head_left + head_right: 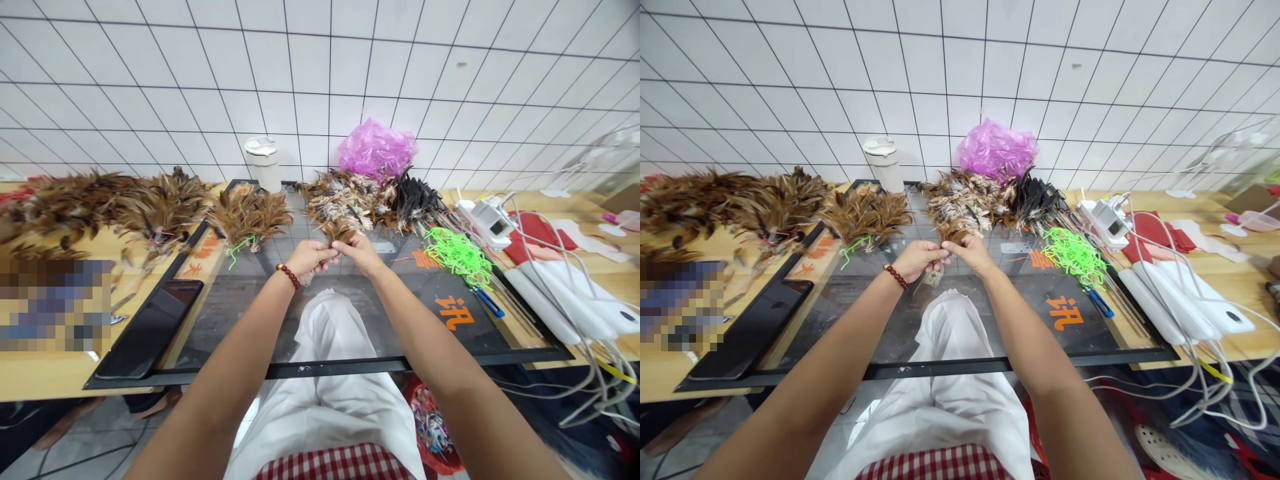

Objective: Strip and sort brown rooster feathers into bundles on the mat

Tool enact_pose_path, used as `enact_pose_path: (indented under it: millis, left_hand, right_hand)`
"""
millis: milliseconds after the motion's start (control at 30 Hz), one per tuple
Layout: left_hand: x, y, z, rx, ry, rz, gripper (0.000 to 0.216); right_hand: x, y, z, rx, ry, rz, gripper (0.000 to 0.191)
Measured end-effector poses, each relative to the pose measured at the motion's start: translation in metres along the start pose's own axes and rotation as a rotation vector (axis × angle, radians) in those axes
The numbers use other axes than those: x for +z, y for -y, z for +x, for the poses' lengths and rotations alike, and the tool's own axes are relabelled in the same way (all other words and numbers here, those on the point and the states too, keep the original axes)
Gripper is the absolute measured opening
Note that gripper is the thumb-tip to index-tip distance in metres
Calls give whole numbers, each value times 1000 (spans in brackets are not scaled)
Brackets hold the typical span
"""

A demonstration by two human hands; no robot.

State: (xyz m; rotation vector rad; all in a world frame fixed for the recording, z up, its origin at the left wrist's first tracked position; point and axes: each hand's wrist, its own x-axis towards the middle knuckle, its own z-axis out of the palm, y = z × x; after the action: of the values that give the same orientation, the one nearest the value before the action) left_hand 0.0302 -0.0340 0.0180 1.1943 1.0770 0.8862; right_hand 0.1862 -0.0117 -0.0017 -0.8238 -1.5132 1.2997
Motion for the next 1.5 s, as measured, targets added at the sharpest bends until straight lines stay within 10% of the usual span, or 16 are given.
enact_pose_path:
  millis: [333,667,1067,1500]
  left_hand:
    - [-1,-4,-2,-44,149,23,24]
    - [2,-1,-1,17,-128,-264,19]
    - [3,3,-1,118,-46,-322,25]
    - [7,8,9,123,-304,-461,22]
  right_hand:
    - [0,-4,1,-34,-6,49,33]
    - [5,7,-3,-24,-100,1,38]
    - [10,-9,0,-62,-60,-175,31]
    - [11,-6,-5,-62,-116,-343,31]
